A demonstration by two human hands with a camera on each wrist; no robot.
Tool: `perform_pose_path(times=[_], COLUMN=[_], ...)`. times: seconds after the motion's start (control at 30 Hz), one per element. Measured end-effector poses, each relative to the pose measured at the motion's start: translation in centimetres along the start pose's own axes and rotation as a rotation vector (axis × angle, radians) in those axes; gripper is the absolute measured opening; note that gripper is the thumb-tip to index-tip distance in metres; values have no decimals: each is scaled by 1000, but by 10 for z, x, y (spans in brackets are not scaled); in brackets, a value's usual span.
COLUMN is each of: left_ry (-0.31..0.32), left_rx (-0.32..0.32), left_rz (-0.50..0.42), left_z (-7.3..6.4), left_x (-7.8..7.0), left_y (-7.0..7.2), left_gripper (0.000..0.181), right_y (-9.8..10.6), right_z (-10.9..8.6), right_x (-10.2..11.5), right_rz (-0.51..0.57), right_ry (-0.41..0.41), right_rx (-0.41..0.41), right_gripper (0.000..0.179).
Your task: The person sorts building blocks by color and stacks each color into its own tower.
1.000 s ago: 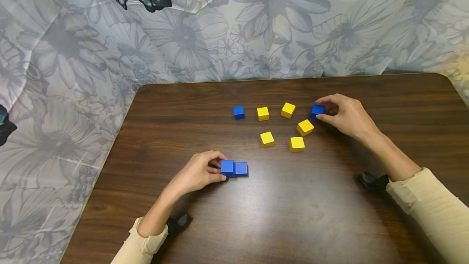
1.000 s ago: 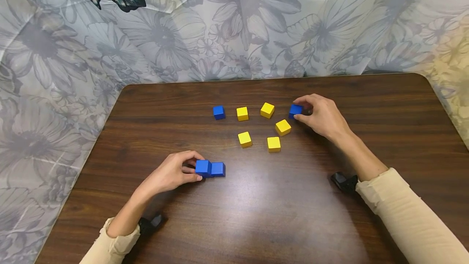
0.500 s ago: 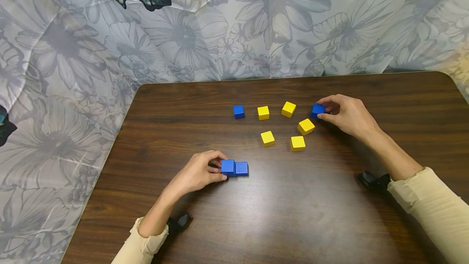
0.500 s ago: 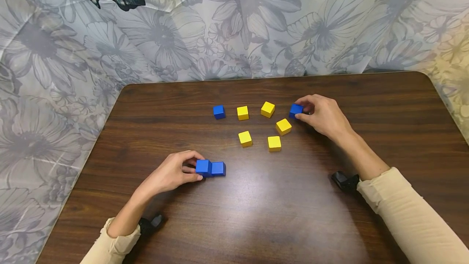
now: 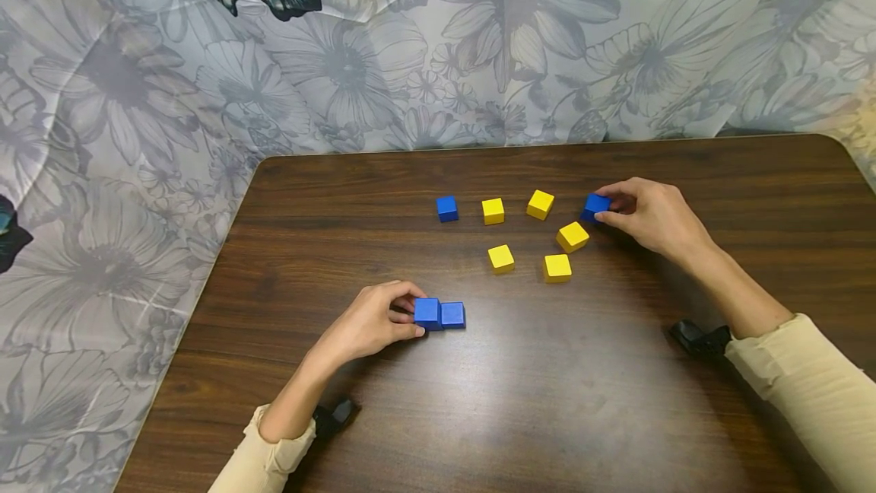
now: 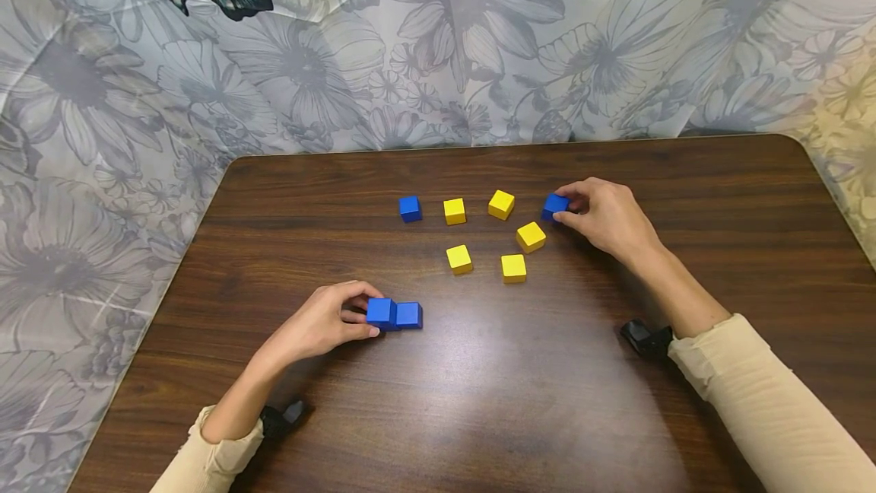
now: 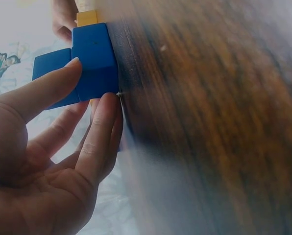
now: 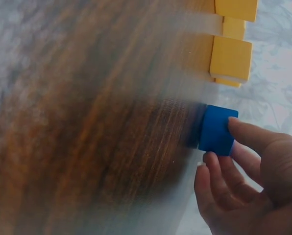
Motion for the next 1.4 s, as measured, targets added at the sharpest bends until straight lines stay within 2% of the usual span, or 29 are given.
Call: perform_pose_path(times=[0.5, 1.2, 1.4], left_ry=[-4, -8, -28], left_rx=[1, -45, -47], left_rz=[7, 35, 34], left_z=[1, -2, -2], left_x=[1, 0, -2], left_y=[1, 2, 2], left_gripper=[37, 34, 33], right_y=[10, 3, -1], right_z=[-6, -19, -23], right_x=[15, 58, 71], right_rz=[16, 66, 71], right_ry=[29, 168, 186], right_rx=[-76, -81, -65], right_gripper=[33, 33, 35])
Point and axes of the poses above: each hand's wrist, its own z-axis towards the middle knuckle, its own y-axis out of the back of the hand, x = y × z, the point moved 9 cm from there along z, towards the middle knuckle, and after that the axes turned 13 degrees about z, right-handed, at the moved point
